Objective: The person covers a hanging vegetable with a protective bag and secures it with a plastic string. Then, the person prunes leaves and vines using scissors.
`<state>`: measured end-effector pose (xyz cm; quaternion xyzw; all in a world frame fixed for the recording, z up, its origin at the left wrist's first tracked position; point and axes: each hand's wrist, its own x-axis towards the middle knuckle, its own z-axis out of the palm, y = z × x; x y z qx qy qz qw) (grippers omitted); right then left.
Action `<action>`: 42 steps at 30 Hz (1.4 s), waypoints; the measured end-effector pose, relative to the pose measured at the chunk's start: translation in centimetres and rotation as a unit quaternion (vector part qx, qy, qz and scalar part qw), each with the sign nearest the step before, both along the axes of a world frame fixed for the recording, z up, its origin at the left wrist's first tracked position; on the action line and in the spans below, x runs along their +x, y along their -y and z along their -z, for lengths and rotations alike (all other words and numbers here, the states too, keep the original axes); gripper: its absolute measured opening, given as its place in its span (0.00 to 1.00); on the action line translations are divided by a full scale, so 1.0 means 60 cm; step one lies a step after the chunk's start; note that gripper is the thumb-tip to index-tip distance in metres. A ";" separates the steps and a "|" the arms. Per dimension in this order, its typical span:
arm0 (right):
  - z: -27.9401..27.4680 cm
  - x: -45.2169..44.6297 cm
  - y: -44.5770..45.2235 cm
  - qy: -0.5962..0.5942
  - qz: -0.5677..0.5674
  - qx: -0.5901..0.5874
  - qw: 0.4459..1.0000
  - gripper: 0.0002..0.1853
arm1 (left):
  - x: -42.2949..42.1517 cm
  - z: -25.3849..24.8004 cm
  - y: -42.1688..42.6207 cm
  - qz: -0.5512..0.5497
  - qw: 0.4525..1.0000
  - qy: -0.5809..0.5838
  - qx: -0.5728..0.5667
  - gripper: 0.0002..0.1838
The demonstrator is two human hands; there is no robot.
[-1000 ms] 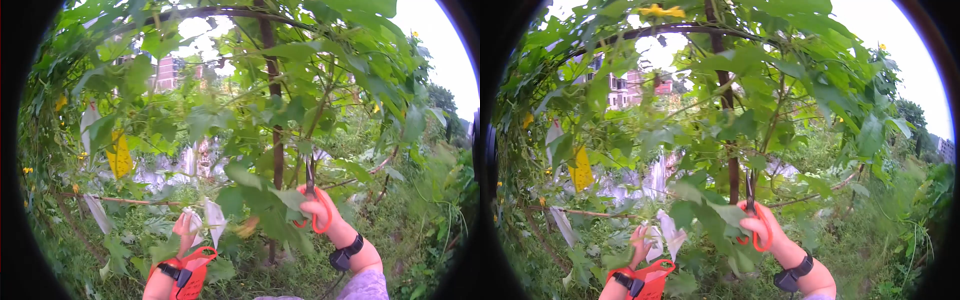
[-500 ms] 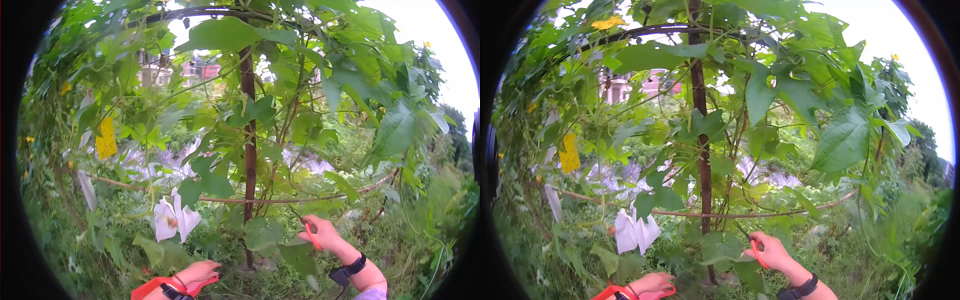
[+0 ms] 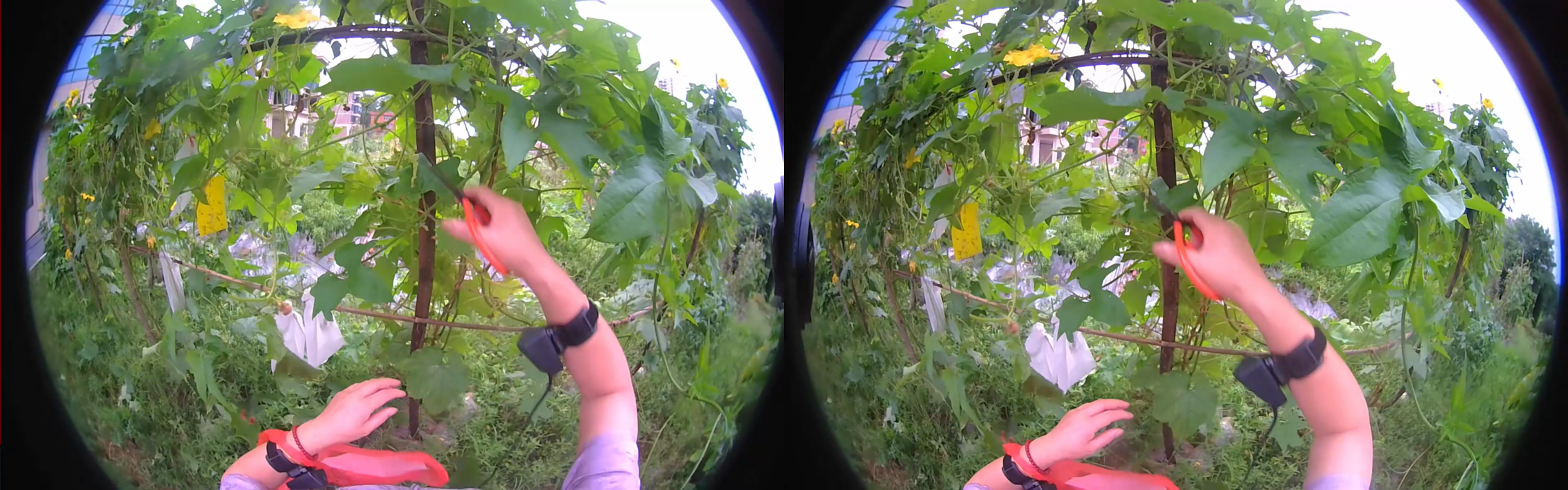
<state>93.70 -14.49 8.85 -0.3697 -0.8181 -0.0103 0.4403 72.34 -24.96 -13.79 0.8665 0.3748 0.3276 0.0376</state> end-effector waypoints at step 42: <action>-0.157 -0.042 -0.051 0.005 0.175 0.441 0.880 0.17 | -0.071 -0.139 -0.021 0.088 0.973 0.213 0.030 0.19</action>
